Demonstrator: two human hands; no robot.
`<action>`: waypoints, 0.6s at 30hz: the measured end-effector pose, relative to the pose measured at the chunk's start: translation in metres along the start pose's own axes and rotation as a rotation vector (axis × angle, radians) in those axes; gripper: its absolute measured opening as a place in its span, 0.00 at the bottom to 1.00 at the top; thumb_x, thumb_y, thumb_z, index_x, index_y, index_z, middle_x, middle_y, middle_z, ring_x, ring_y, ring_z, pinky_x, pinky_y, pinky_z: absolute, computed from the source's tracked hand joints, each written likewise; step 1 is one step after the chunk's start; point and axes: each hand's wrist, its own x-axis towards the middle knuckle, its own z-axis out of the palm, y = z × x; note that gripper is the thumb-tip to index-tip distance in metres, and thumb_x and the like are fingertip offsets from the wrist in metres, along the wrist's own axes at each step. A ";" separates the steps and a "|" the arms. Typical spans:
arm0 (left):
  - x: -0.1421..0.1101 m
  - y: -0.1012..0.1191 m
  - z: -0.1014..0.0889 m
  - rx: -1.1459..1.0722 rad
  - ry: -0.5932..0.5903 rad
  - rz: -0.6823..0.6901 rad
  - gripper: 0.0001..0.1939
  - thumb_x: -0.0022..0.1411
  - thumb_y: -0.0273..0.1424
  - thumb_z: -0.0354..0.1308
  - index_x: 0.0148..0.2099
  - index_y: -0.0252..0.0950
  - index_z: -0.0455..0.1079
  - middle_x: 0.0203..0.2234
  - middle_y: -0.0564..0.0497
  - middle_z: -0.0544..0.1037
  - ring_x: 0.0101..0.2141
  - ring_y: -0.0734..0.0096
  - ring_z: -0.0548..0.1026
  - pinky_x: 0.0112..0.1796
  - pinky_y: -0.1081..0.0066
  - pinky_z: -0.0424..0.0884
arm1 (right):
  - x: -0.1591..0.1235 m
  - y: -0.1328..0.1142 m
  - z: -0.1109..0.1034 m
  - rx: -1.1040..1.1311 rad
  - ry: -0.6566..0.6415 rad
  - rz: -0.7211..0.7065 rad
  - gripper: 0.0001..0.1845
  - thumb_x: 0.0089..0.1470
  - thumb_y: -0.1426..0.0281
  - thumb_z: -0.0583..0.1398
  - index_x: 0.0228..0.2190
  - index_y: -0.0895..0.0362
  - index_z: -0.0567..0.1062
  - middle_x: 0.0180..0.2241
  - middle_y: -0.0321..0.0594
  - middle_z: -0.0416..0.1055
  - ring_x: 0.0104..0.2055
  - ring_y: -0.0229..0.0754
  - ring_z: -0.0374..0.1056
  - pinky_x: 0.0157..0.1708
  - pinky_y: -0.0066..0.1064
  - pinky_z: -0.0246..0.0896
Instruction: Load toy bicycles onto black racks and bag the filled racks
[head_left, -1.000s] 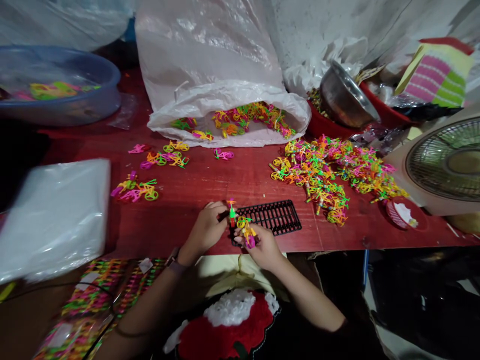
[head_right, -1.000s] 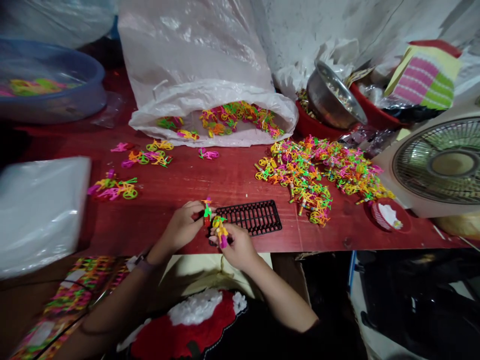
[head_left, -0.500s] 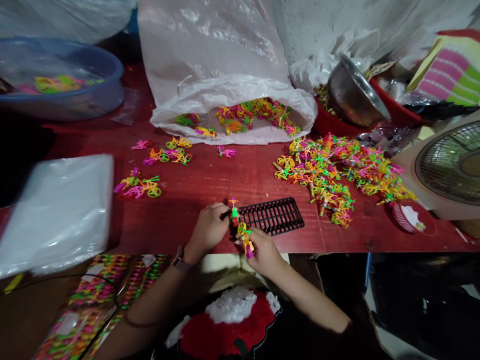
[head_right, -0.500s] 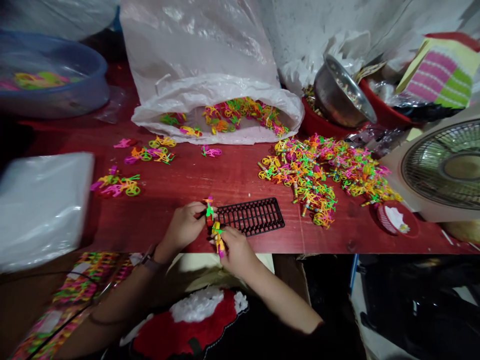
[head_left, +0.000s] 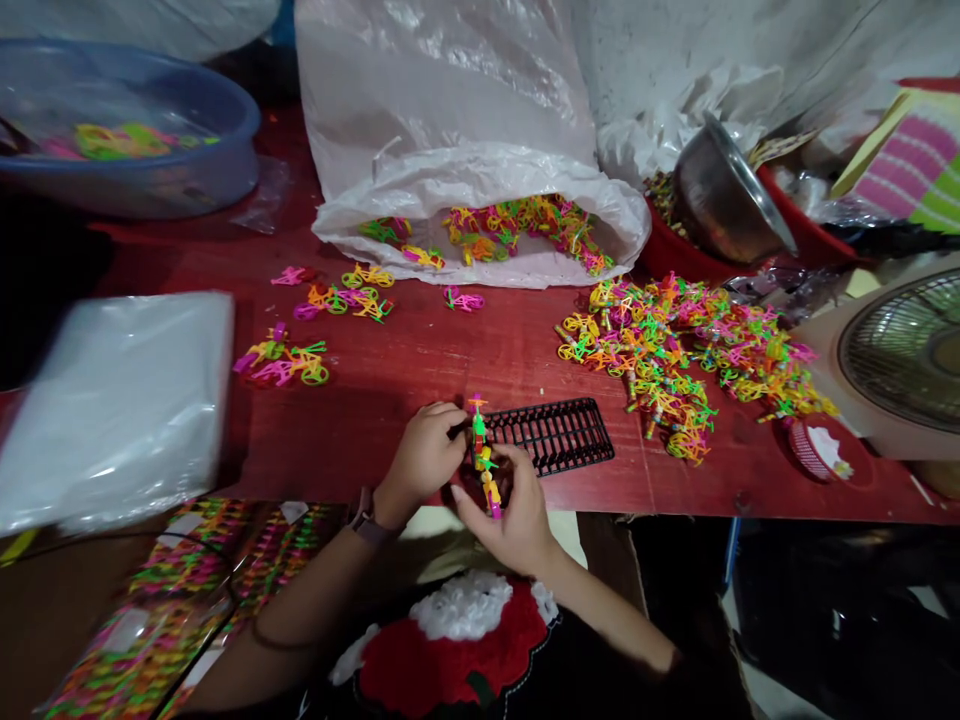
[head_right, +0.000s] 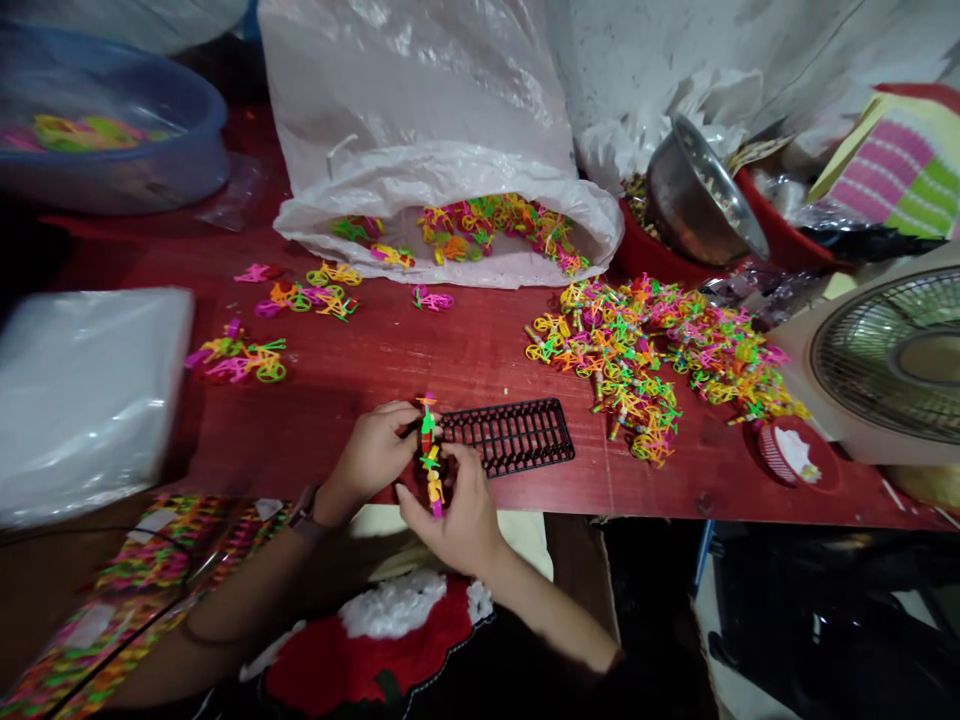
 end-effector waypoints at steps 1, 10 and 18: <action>0.000 0.000 0.000 0.000 -0.001 0.000 0.11 0.61 0.22 0.55 0.30 0.37 0.76 0.29 0.48 0.79 0.35 0.63 0.76 0.41 0.67 0.72 | -0.001 0.000 0.003 -0.009 0.016 -0.008 0.28 0.58 0.66 0.67 0.57 0.54 0.66 0.49 0.51 0.74 0.49 0.51 0.74 0.49 0.43 0.74; 0.000 0.004 -0.003 0.001 0.001 -0.001 0.10 0.62 0.24 0.56 0.31 0.37 0.76 0.29 0.48 0.79 0.34 0.64 0.76 0.39 0.67 0.70 | -0.003 0.009 0.015 -0.105 0.090 -0.156 0.26 0.64 0.70 0.60 0.61 0.52 0.65 0.51 0.52 0.77 0.52 0.52 0.76 0.53 0.46 0.74; -0.001 0.003 0.000 -0.009 0.009 -0.008 0.10 0.60 0.22 0.56 0.31 0.37 0.76 0.30 0.48 0.80 0.35 0.63 0.76 0.39 0.66 0.69 | -0.016 0.024 0.004 -0.091 -0.032 -0.122 0.15 0.63 0.72 0.59 0.52 0.54 0.71 0.42 0.47 0.76 0.43 0.49 0.74 0.43 0.41 0.74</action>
